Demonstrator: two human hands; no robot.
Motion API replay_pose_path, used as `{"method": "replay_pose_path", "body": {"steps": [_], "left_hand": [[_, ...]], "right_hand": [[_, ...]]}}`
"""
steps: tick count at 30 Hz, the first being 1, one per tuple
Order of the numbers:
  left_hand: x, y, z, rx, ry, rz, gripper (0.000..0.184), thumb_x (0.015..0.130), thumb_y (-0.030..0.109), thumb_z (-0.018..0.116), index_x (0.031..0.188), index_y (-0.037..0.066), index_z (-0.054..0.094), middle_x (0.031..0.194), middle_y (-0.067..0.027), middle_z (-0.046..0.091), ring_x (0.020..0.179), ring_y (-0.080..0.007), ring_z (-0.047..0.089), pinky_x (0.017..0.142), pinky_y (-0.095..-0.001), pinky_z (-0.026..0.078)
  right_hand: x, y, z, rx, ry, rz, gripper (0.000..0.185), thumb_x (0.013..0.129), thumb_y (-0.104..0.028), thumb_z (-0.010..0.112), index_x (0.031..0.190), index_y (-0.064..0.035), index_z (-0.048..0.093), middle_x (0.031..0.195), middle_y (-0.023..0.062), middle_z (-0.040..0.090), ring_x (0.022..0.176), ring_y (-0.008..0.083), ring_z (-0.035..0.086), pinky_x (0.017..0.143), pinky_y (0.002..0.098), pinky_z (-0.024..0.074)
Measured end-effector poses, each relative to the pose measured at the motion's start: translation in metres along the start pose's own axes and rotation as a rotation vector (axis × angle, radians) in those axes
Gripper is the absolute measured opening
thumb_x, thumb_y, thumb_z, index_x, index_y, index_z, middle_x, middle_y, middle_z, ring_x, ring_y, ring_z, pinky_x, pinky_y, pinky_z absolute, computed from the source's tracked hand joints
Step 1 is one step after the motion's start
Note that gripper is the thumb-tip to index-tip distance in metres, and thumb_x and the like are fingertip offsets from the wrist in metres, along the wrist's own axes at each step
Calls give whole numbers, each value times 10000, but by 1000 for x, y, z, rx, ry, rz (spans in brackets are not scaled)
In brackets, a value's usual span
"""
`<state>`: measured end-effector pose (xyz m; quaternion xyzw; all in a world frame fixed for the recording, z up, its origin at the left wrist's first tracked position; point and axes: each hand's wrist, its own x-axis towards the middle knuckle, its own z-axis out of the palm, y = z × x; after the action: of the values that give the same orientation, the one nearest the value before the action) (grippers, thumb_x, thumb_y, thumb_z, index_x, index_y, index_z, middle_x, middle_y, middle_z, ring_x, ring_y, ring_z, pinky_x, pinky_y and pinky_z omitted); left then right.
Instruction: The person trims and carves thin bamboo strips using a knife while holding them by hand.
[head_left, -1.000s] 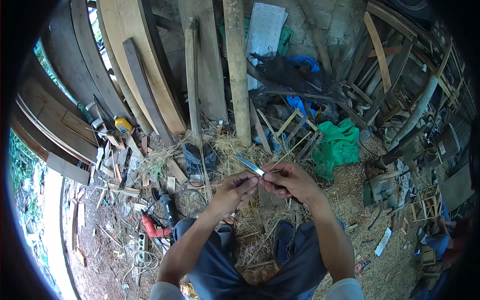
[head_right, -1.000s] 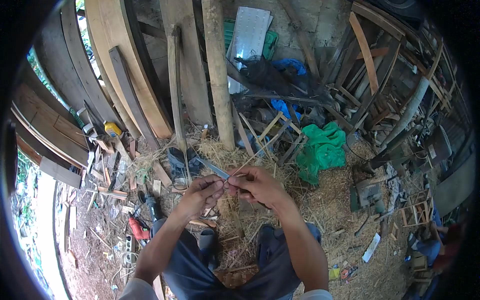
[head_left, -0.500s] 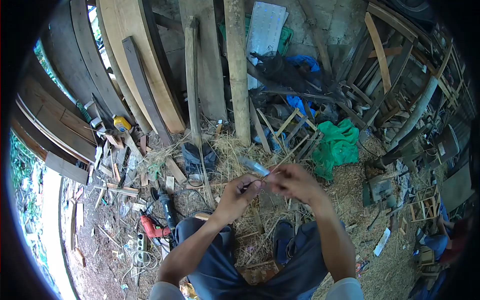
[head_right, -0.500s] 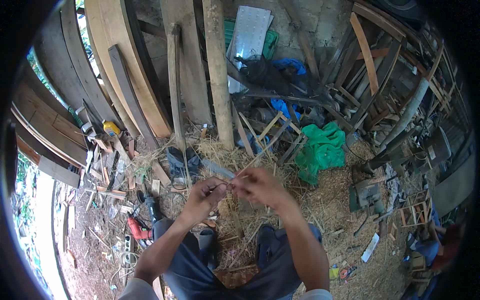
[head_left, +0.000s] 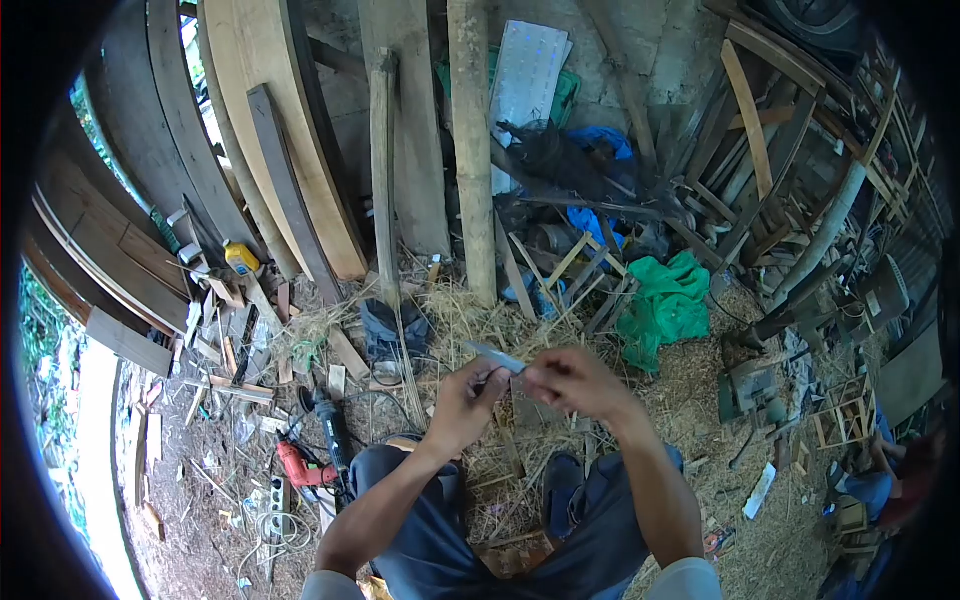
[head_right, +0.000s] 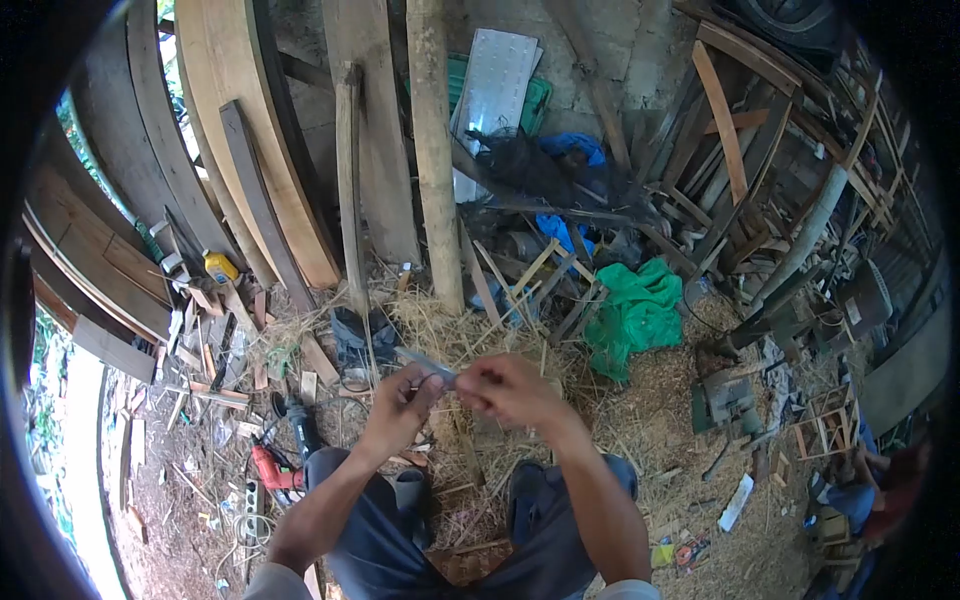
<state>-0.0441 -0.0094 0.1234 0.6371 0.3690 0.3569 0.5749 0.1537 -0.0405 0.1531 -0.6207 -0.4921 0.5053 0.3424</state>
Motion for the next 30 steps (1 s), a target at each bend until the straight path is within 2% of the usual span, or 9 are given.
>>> {"method": "replay_pose_path", "body": {"steps": [4,8,10,14,16,17,22,24,30], "left_hand": [[4,3,1,153,39,20,143,922,105,533,953,-5,617,682,-11,566,623,-61,471,573,-231,389],[7,-7,-3,80,2,43,143,926,101,528,946,-5,621,718,-14,587,666,-58,495,618,-227,408],[-2,-1,-6,41,-19,33,144,927,103,527,940,-6,621,728,-14,590,679,-56,498,627,-226,409],[4,1,-5,94,-42,46,145,925,105,532,927,-10,620,729,-15,583,686,-52,494,621,-231,404],[-2,2,-8,68,-34,-10,139,920,105,539,920,-7,623,725,-21,583,682,-61,500,625,-239,411],[-3,-2,-12,90,-26,15,135,916,103,543,913,-4,626,731,-31,583,690,-67,507,626,-243,414],[1,-18,-5,4,1,172,145,924,125,552,927,3,630,695,22,549,603,-34,439,542,-205,350],[-5,-17,-16,-5,4,179,141,921,126,556,930,5,630,691,25,544,596,-33,434,539,-203,343],[-11,-5,-27,-156,-11,-38,167,938,173,532,934,30,620,661,30,486,498,-21,355,441,-194,256]], "right_hand": [[6,8,-14,247,-58,22,184,888,-255,595,876,-74,623,677,-15,572,517,36,477,433,199,362],[6,20,7,-68,87,-149,201,871,-278,615,866,-76,615,649,-35,546,513,33,452,436,199,350],[8,18,-6,116,139,-42,218,869,-290,620,863,-72,612,649,-32,545,515,41,453,442,208,362],[5,14,-1,-33,14,-196,232,870,-307,622,869,-75,609,643,-40,528,505,41,434,434,210,353],[8,11,-6,140,27,15,336,854,-367,633,972,-54,619,662,-16,548,556,67,500,488,212,410],[13,17,-30,356,-7,42,323,850,-364,639,947,-58,608,634,-24,515,527,60,463,466,211,374],[2,1,4,285,-205,-55,218,910,-255,573,843,-47,570,592,-43,438,456,39,360,397,218,272],[11,4,-31,377,169,64,244,935,-255,540,808,-46,542,583,-46,414,444,32,340,378,209,244],[-7,19,-51,543,178,-114,224,925,-266,553,819,-69,548,572,-43,409,442,22,332,364,193,205]]}}
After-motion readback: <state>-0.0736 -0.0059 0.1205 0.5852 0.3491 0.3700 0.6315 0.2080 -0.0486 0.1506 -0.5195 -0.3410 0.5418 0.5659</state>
